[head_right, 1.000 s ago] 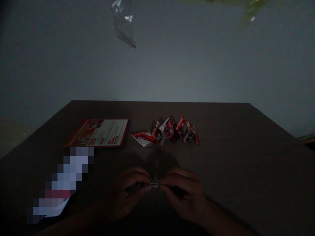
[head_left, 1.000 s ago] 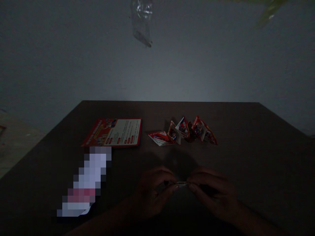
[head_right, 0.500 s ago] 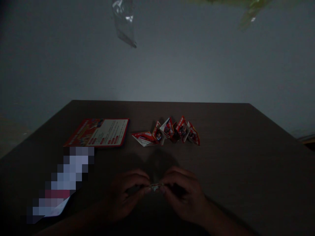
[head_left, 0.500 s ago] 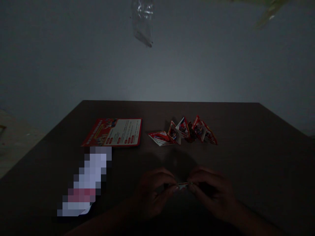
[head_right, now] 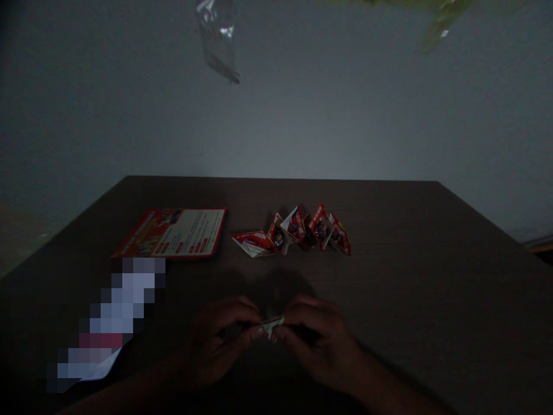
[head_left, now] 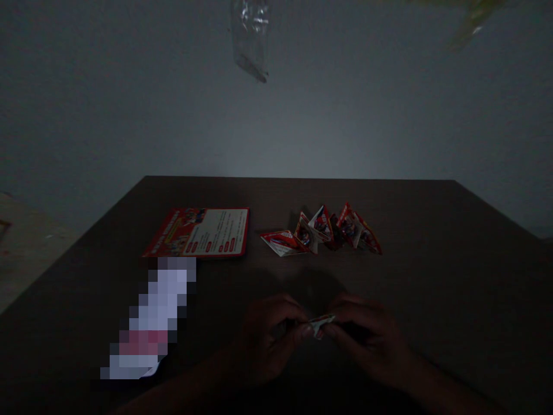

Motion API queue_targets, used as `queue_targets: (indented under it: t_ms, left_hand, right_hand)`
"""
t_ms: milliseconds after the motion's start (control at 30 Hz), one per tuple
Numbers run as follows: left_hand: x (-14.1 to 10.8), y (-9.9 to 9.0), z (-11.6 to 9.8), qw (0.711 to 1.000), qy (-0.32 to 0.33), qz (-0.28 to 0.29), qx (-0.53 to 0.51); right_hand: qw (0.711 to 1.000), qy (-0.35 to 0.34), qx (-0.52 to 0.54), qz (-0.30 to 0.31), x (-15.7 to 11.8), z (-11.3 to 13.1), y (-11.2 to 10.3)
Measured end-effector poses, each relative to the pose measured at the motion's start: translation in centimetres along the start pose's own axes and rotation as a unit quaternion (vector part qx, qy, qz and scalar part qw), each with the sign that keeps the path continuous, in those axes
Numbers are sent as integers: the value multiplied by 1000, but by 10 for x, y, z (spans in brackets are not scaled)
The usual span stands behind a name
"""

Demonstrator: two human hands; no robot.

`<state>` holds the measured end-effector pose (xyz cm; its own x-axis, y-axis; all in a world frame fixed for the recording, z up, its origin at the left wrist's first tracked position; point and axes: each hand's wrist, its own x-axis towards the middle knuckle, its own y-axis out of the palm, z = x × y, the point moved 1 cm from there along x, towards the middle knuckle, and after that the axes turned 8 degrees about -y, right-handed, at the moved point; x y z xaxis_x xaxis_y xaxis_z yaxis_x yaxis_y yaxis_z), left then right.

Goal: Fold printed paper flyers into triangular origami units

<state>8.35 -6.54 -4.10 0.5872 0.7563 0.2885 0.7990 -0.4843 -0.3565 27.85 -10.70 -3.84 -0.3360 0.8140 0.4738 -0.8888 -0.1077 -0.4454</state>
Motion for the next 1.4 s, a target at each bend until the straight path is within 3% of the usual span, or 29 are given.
queue_targets:
  t_ms: [500,733,900,1167,1267,1400]
  left_hand:
    - [-1,1,2,1000,-27,14,2]
    - [0,0,2,1000,15,-9,-9]
    - [-2,1,2,1000,18,4,4]
    - [-2,0,-1,1000,28,-12,7]
    - [-3,0,0,1000,23,-5,6]
    - [-3,-1,-1,1000,-7,-2,15]
  right_hand:
    - [998,25,-5,57,-3,-3,4]
    - [995,41,18,85,4,-1,6]
    - [996,9,-9,85,0,1,5]
    - [992,22,36,122,4,4,4]
    - [994,1,14,109,3,4,4]
    - [999,-11,7,44,0,1,3]
